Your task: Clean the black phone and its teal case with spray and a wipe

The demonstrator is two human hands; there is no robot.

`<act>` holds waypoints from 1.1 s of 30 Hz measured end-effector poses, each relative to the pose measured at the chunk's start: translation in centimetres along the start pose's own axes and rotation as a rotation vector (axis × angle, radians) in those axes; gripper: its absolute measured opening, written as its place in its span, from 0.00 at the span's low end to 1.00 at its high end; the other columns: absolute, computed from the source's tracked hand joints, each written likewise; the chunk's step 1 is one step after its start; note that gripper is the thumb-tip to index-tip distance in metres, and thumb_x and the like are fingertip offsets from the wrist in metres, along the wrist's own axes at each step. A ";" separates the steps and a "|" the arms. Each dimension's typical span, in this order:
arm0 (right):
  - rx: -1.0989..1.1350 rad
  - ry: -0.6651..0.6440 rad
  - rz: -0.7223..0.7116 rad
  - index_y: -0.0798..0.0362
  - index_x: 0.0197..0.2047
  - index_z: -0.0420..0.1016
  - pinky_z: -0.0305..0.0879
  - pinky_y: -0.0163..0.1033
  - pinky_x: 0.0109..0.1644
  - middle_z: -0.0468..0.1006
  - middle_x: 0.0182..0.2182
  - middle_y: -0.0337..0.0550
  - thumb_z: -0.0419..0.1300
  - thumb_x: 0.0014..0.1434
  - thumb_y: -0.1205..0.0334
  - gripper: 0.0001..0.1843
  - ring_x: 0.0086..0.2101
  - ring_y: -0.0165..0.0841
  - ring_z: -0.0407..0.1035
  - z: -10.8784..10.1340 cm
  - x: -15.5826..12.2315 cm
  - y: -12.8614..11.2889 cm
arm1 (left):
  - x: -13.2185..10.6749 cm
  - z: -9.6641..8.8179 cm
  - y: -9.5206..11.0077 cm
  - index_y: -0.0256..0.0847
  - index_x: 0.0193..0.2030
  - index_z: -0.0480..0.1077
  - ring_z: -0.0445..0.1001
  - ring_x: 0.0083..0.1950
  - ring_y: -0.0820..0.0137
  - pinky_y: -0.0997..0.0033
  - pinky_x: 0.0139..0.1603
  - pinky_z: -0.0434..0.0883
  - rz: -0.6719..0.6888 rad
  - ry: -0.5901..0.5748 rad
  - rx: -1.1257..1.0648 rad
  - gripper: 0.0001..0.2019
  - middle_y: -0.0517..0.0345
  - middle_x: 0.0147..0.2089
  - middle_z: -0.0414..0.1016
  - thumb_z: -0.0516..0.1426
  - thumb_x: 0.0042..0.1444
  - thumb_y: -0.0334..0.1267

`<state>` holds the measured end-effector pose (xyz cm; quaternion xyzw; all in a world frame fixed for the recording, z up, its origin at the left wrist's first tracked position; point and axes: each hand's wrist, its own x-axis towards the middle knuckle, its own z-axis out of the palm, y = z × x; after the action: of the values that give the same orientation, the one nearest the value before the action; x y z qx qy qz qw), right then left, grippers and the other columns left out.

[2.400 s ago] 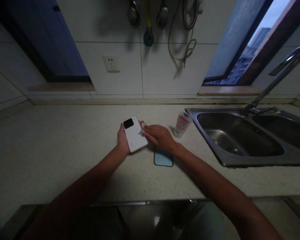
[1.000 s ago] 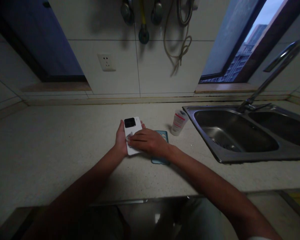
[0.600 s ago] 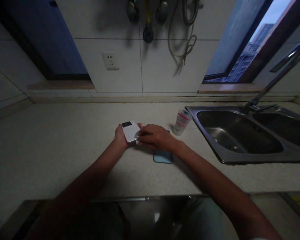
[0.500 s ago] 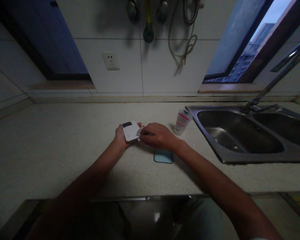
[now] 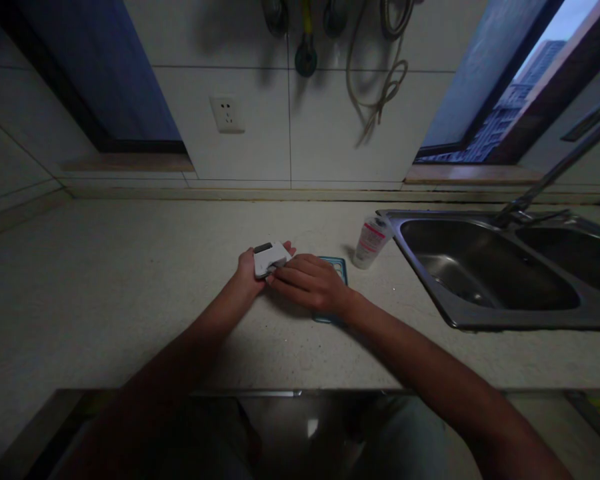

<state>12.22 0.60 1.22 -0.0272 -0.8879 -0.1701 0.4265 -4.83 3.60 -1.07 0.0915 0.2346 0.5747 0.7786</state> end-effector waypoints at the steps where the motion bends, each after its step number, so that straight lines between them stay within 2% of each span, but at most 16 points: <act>1: 0.002 0.001 0.006 0.49 0.58 0.75 0.75 0.46 0.46 0.83 0.45 0.47 0.61 0.65 0.71 0.19 0.45 0.37 0.76 -0.1 0.0 0.1 | 0.0 0.0 0.0 0.35 0.64 0.66 0.80 0.49 0.49 0.53 0.40 0.77 0.001 0.027 0.001 0.30 0.37 0.48 0.81 0.37 0.64 0.47; 5: 0.013 -0.002 0.043 0.44 0.58 0.75 0.73 0.44 0.46 0.84 0.44 0.42 0.61 0.65 0.70 0.20 0.45 0.35 0.76 -0.3 -0.2 0.4 | -0.3 0.4 0.3 0.33 0.66 0.64 0.80 0.50 0.48 0.54 0.38 0.77 0.014 0.137 0.012 0.30 0.37 0.47 0.82 0.39 0.64 0.45; 12: -0.046 -0.050 0.007 0.45 0.54 0.77 0.70 0.42 0.40 0.84 0.46 0.43 0.59 0.67 0.69 0.15 0.45 0.35 0.76 -0.2 -0.1 -0.3 | -1.3 1.8 0.2 0.30 0.67 0.63 0.80 0.49 0.49 0.54 0.40 0.77 -0.011 0.223 0.031 0.33 0.37 0.46 0.82 0.36 0.65 0.47; 15: -0.100 -0.034 -0.022 0.47 0.51 0.78 0.69 0.42 0.39 0.84 0.44 0.43 0.59 0.67 0.70 0.13 0.43 0.35 0.76 -0.2 0.1 -0.2 | -1.3 1.9 0.2 0.32 0.68 0.63 0.81 0.48 0.50 0.54 0.40 0.77 -0.006 0.226 -0.005 0.32 0.37 0.46 0.82 0.36 0.65 0.45; 19: -0.154 -0.008 -0.041 0.48 0.49 0.78 0.69 0.40 0.37 0.84 0.40 0.42 0.59 0.66 0.70 0.11 0.39 0.33 0.76 -0.3 0.1 0.4 | -1.1 1.7 0.3 0.33 0.67 0.63 0.80 0.49 0.48 0.50 0.43 0.77 0.008 0.231 -0.045 0.31 0.35 0.48 0.81 0.37 0.65 0.44; 24: -0.146 0.032 -0.073 0.55 0.47 0.77 0.71 0.41 0.37 0.84 0.39 0.47 0.62 0.63 0.71 0.09 0.37 0.36 0.74 -0.1 0.4 0.2 | -1.3 1.9 0.1 0.31 0.66 0.63 0.80 0.50 0.48 0.50 0.44 0.77 0.007 0.238 -0.025 0.31 0.34 0.50 0.80 0.37 0.65 0.45; 28: -0.136 0.021 -0.078 0.53 0.48 0.77 0.71 0.42 0.39 0.83 0.39 0.46 0.61 0.64 0.71 0.10 0.39 0.36 0.75 0.1 0.3 -0.1 | -1.5 2.2 -0.1 0.29 0.67 0.63 0.80 0.48 0.50 0.54 0.41 0.78 -0.017 0.253 -0.029 0.33 0.34 0.49 0.80 0.35 0.67 0.47; 33: -0.149 0.019 -0.048 0.50 0.49 0.77 0.71 0.41 0.38 0.83 0.38 0.44 0.61 0.65 0.70 0.11 0.37 0.34 0.75 -0.1 0.0 0.4 | -1.0 1.4 0.1 0.30 0.64 0.66 0.81 0.47 0.49 0.54 0.41 0.77 -0.013 0.196 -0.052 0.34 0.34 0.48 0.81 0.35 0.67 0.51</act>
<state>12.38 0.96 1.40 -0.0362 -0.8691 -0.2460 0.4275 -4.47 2.86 0.51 0.0132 0.2951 0.5818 0.7578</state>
